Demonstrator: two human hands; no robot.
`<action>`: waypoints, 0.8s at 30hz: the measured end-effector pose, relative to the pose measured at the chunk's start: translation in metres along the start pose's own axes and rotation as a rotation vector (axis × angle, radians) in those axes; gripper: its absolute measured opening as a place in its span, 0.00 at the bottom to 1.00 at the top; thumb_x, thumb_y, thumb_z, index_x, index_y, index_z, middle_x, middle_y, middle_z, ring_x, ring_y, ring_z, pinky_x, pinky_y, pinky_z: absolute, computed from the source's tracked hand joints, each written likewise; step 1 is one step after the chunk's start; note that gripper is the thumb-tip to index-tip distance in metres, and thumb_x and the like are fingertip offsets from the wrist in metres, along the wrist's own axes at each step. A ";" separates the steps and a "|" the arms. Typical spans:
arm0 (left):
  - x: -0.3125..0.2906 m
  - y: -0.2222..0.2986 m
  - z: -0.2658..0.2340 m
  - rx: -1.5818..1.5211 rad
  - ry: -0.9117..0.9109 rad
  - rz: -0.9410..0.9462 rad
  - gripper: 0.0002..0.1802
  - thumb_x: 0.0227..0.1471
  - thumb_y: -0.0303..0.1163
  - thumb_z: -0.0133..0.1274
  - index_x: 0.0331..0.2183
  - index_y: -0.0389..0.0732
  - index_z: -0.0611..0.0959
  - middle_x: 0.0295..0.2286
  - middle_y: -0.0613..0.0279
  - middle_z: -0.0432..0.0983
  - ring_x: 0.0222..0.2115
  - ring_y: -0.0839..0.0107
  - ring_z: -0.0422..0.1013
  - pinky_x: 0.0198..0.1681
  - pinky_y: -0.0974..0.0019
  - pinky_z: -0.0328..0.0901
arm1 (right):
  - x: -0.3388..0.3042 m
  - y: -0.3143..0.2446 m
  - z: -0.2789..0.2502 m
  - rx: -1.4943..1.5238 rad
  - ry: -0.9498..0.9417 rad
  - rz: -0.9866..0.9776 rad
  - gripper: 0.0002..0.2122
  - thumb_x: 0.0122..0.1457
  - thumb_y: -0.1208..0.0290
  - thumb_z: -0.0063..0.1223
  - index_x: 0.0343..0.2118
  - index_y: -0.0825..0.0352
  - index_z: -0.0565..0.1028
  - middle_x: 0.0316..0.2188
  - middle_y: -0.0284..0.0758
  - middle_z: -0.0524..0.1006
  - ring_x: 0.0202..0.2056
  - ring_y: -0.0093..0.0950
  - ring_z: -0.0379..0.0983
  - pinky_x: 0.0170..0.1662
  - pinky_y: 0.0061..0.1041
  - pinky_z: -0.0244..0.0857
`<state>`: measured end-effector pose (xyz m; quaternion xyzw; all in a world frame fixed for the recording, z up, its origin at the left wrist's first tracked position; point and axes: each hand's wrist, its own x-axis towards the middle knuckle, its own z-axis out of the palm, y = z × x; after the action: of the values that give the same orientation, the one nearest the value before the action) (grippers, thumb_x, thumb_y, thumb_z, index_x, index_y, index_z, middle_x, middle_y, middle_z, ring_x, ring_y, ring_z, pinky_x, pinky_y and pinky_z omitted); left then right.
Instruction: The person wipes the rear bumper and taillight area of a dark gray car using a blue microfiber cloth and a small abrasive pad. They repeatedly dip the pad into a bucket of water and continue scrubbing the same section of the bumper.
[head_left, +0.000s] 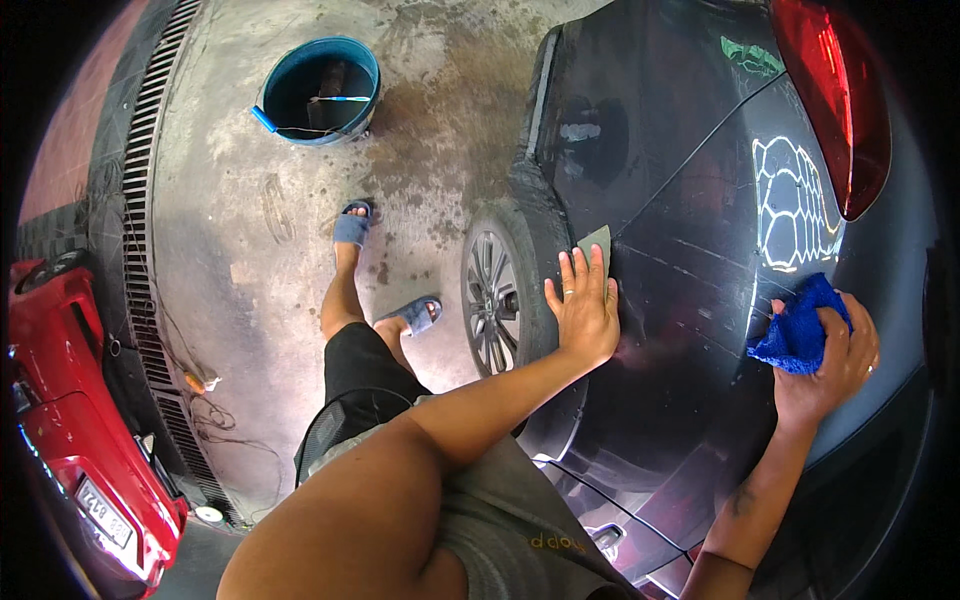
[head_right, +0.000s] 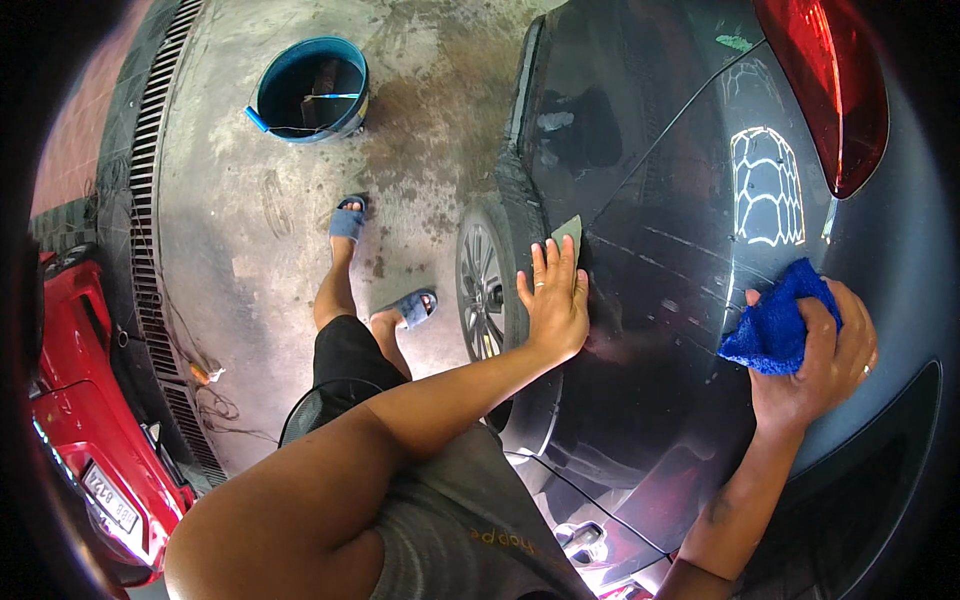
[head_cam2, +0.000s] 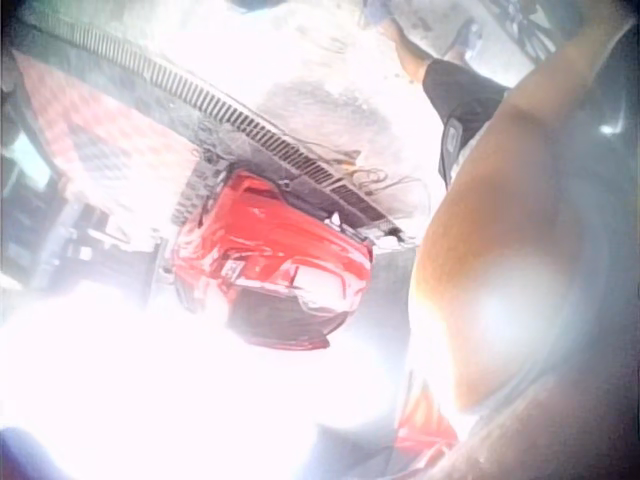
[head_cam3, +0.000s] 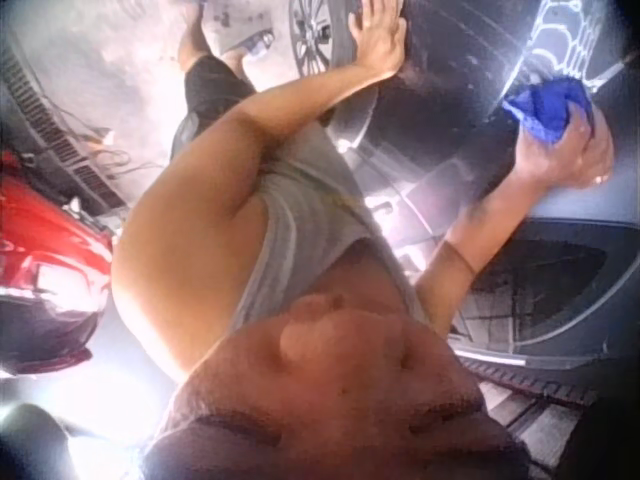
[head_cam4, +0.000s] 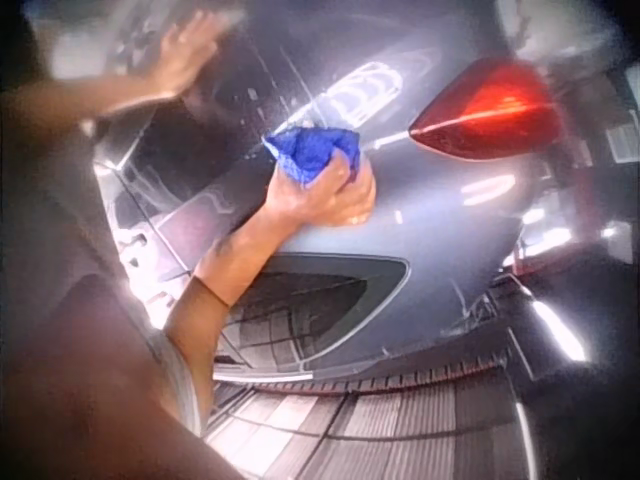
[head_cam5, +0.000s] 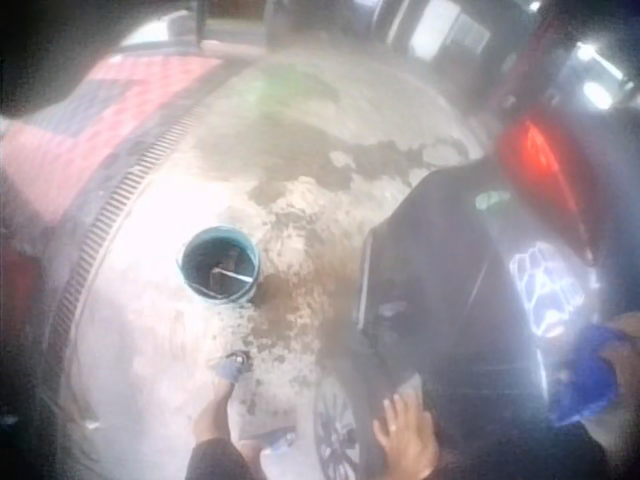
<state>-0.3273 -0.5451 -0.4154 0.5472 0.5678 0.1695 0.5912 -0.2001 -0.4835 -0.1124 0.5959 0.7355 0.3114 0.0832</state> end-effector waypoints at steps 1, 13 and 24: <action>0.000 0.000 -0.002 0.031 -0.012 0.000 0.35 0.78 0.44 0.38 0.77 0.44 0.55 0.77 0.42 0.48 0.79 0.45 0.37 0.75 0.32 0.27 | -0.001 0.000 0.001 0.010 -0.002 0.006 0.25 0.49 0.51 0.82 0.40 0.59 0.79 0.49 0.36 0.83 0.53 0.43 0.79 0.56 0.46 0.67; 0.112 -0.026 -0.019 -0.205 -0.062 -0.054 0.39 0.79 0.56 0.26 0.77 0.41 0.55 0.76 0.46 0.50 0.79 0.48 0.39 0.77 0.36 0.30 | -0.002 0.006 0.002 0.048 -0.013 -0.013 0.26 0.50 0.47 0.82 0.42 0.56 0.79 0.50 0.35 0.83 0.53 0.40 0.79 0.57 0.45 0.66; 0.094 -0.032 -0.003 -0.201 -0.071 -0.017 0.40 0.78 0.55 0.27 0.78 0.41 0.50 0.78 0.45 0.43 0.79 0.50 0.34 0.77 0.32 0.25 | -0.002 0.006 0.001 0.054 -0.042 -0.016 0.26 0.50 0.48 0.82 0.42 0.58 0.79 0.52 0.38 0.83 0.54 0.42 0.79 0.57 0.46 0.66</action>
<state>-0.3155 -0.4772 -0.4878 0.4857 0.5314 0.2012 0.6643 -0.1942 -0.4840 -0.1103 0.5983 0.7466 0.2781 0.0848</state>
